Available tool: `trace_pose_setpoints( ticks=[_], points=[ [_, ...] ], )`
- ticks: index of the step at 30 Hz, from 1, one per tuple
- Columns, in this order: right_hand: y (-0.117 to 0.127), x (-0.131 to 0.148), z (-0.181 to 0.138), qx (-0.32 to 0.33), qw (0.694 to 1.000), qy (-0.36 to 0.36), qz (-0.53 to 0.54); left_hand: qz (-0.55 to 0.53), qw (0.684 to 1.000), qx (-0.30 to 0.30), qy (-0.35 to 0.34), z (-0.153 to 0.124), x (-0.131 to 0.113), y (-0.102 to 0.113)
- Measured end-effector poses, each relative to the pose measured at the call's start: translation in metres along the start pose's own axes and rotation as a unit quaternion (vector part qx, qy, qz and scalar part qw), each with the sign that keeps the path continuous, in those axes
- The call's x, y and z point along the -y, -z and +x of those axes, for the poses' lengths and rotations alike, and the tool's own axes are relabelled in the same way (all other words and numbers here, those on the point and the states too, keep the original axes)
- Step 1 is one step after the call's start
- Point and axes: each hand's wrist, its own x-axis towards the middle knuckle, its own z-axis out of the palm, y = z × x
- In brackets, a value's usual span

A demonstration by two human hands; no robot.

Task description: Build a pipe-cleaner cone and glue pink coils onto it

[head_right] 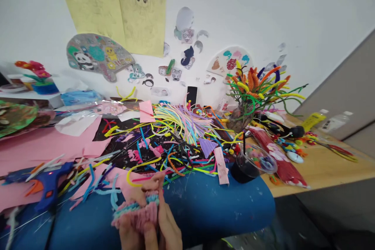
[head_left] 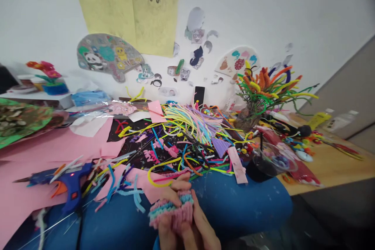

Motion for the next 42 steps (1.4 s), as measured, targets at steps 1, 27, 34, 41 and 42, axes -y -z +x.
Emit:
trace_pose_setpoints(
  ticks=[1, 27, 34, 41, 42],
  points=[
    [0.002, 0.005, 0.005, 0.0, 1.0, -0.001, -0.002, -0.103, 0.991, 0.052, 0.064, 0.0, -0.003, -0.002],
    [0.08, 0.025, 0.072, 0.202, 0.954, 0.168, -0.146, -0.074, 0.959, 0.21, 0.174, -0.024, -0.034, 0.0],
    [0.093, 0.004, 0.069, 0.255, 0.96, 0.01, 0.119, -0.103, 0.967, 0.057, 0.228, -0.018, -0.037, -0.002],
    [0.117, -0.05, 0.094, 0.116, 0.972, -0.184, -0.086, 0.055, 0.978, 0.042, 0.198, -0.02, -0.058, 0.006],
    [0.117, -0.056, 0.097, 0.098, 0.972, -0.166, -0.137, 0.066, 0.978, 0.03, 0.194, -0.021, -0.058, 0.007]
  ],
)
